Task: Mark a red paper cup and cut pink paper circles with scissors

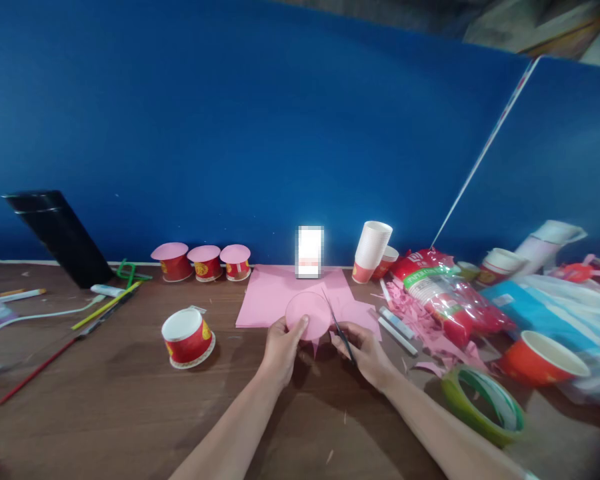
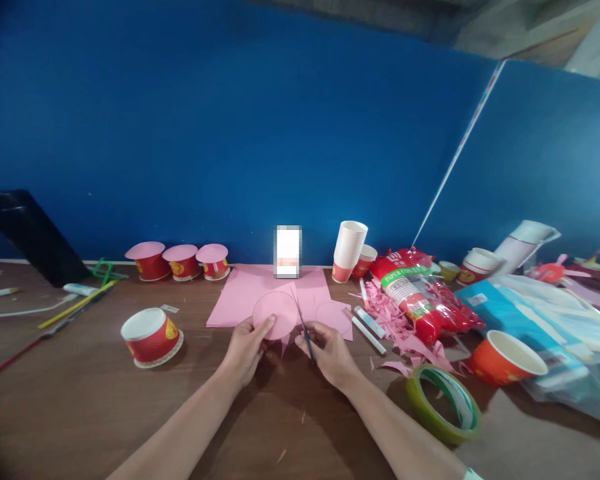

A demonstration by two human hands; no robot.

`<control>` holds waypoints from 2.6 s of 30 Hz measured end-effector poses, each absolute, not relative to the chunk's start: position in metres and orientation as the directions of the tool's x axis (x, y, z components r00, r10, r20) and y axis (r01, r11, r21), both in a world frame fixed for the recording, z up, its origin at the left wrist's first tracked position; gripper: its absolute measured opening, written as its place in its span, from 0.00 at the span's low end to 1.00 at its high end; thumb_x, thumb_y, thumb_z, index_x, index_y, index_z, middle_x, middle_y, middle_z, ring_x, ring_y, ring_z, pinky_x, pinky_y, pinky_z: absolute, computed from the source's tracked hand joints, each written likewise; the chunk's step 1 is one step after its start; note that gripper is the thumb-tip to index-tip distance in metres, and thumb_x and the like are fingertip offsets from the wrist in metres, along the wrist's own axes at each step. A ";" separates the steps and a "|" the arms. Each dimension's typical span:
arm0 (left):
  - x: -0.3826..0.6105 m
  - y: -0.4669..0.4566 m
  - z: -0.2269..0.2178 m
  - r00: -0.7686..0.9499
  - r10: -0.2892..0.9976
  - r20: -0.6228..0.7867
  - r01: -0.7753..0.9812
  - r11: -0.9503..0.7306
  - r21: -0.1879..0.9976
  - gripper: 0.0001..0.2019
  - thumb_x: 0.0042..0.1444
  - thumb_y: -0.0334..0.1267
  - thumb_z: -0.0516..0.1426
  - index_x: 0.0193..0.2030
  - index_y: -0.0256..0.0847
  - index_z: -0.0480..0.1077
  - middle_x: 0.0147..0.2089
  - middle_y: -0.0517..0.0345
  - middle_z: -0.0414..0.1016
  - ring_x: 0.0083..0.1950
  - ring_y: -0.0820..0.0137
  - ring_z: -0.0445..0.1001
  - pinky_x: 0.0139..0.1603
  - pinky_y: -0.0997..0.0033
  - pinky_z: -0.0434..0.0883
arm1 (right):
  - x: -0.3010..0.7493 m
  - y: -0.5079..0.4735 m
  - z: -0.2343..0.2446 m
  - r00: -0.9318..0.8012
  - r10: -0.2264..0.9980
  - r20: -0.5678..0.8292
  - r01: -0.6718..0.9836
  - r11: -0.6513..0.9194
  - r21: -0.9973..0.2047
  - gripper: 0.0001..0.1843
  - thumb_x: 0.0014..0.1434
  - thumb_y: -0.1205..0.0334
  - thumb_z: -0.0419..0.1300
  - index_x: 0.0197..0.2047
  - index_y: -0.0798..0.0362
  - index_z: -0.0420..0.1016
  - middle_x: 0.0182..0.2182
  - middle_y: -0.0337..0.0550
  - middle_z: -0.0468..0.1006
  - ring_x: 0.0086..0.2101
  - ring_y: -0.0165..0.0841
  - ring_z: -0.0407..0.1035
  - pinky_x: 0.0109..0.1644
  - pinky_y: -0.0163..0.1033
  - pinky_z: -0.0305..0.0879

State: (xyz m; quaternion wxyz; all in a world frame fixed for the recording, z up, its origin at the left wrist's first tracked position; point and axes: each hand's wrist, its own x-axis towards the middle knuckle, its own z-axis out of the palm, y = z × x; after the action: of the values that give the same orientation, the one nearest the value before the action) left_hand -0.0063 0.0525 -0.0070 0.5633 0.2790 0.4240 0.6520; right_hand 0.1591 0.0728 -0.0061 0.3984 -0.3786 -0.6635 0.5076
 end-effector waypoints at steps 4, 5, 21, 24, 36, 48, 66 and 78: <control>-0.006 0.052 -0.007 -0.212 0.970 -0.120 -0.492 0.000 0.871 0.18 0.42 0.46 0.62 0.33 0.32 0.70 0.23 0.56 0.72 0.21 0.74 0.67 0.22 0.75 0.64 | 0.160 0.074 -0.009 -0.404 0.904 0.137 0.111 0.197 -0.974 0.17 0.52 0.53 0.60 0.41 0.56 0.72 0.21 0.34 0.63 0.22 0.25 0.55 0.23 0.31 0.52; -0.006 0.052 -0.007 -0.214 0.970 -0.116 -0.491 -0.004 0.871 0.18 0.42 0.46 0.62 0.33 0.32 0.70 0.23 0.56 0.72 0.21 0.74 0.67 0.22 0.75 0.64 | 0.160 0.074 -0.009 -0.404 0.905 0.136 0.114 0.197 -0.974 0.17 0.52 0.53 0.60 0.41 0.56 0.72 0.21 0.34 0.62 0.22 0.25 0.55 0.23 0.31 0.52; -0.006 0.054 -0.010 -0.233 0.968 -0.089 -0.498 -0.040 0.866 0.18 0.44 0.45 0.61 0.35 0.31 0.70 0.26 0.53 0.73 0.24 0.73 0.69 0.25 0.74 0.66 | 0.159 0.073 -0.008 -0.407 0.906 0.117 0.121 0.181 -0.976 0.18 0.52 0.53 0.61 0.41 0.56 0.72 0.20 0.34 0.62 0.22 0.25 0.55 0.23 0.31 0.52; -0.006 0.054 -0.011 -0.230 0.970 -0.082 -0.492 -0.043 0.870 0.17 0.44 0.45 0.61 0.35 0.31 0.70 0.27 0.53 0.73 0.26 0.72 0.69 0.27 0.74 0.66 | 0.159 0.073 -0.007 -0.411 0.904 0.122 0.116 0.184 -0.976 0.17 0.52 0.53 0.61 0.40 0.56 0.72 0.21 0.35 0.62 0.22 0.25 0.55 0.23 0.31 0.52; -0.007 0.053 -0.012 -0.209 0.976 -0.067 -0.466 -0.039 0.884 0.17 0.43 0.45 0.62 0.34 0.32 0.71 0.24 0.56 0.72 0.25 0.73 0.69 0.27 0.73 0.67 | 0.160 0.073 -0.008 -0.424 0.894 0.145 0.065 0.190 -0.980 0.15 0.53 0.55 0.60 0.40 0.55 0.70 0.23 0.35 0.63 0.23 0.24 0.57 0.25 0.30 0.54; -0.006 0.051 -0.004 -0.210 0.971 -0.114 -0.485 -0.003 0.874 0.17 0.43 0.45 0.62 0.34 0.32 0.70 0.23 0.56 0.71 0.23 0.73 0.68 0.24 0.74 0.65 | 0.159 0.072 -0.004 -0.407 0.903 0.141 0.117 0.205 -0.972 0.17 0.52 0.53 0.60 0.40 0.57 0.72 0.21 0.35 0.62 0.22 0.25 0.55 0.23 0.30 0.52; -0.006 0.052 -0.005 -0.244 0.963 -0.116 -0.506 -0.024 0.862 0.18 0.42 0.45 0.62 0.35 0.31 0.71 0.25 0.54 0.73 0.24 0.73 0.69 0.25 0.74 0.65 | 0.159 0.073 -0.007 -0.403 0.907 0.124 0.123 0.188 -0.974 0.21 0.51 0.51 0.61 0.43 0.57 0.73 0.21 0.36 0.63 0.22 0.25 0.55 0.23 0.30 0.52; -0.007 0.053 -0.009 -0.260 0.960 -0.106 -0.505 -0.042 0.862 0.19 0.40 0.47 0.63 0.34 0.32 0.72 0.25 0.55 0.73 0.24 0.73 0.68 0.25 0.74 0.64 | 0.159 0.072 -0.004 -0.414 0.904 0.108 0.151 0.186 -0.971 0.20 0.51 0.51 0.61 0.42 0.57 0.73 0.20 0.35 0.61 0.22 0.25 0.54 0.22 0.31 0.51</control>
State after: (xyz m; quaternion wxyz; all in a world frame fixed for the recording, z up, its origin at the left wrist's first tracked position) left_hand -0.0072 0.0534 -0.0094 0.5464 0.2675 0.4250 0.6702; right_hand 0.1585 0.0720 -0.0043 0.3734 -0.3916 -0.6735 0.5036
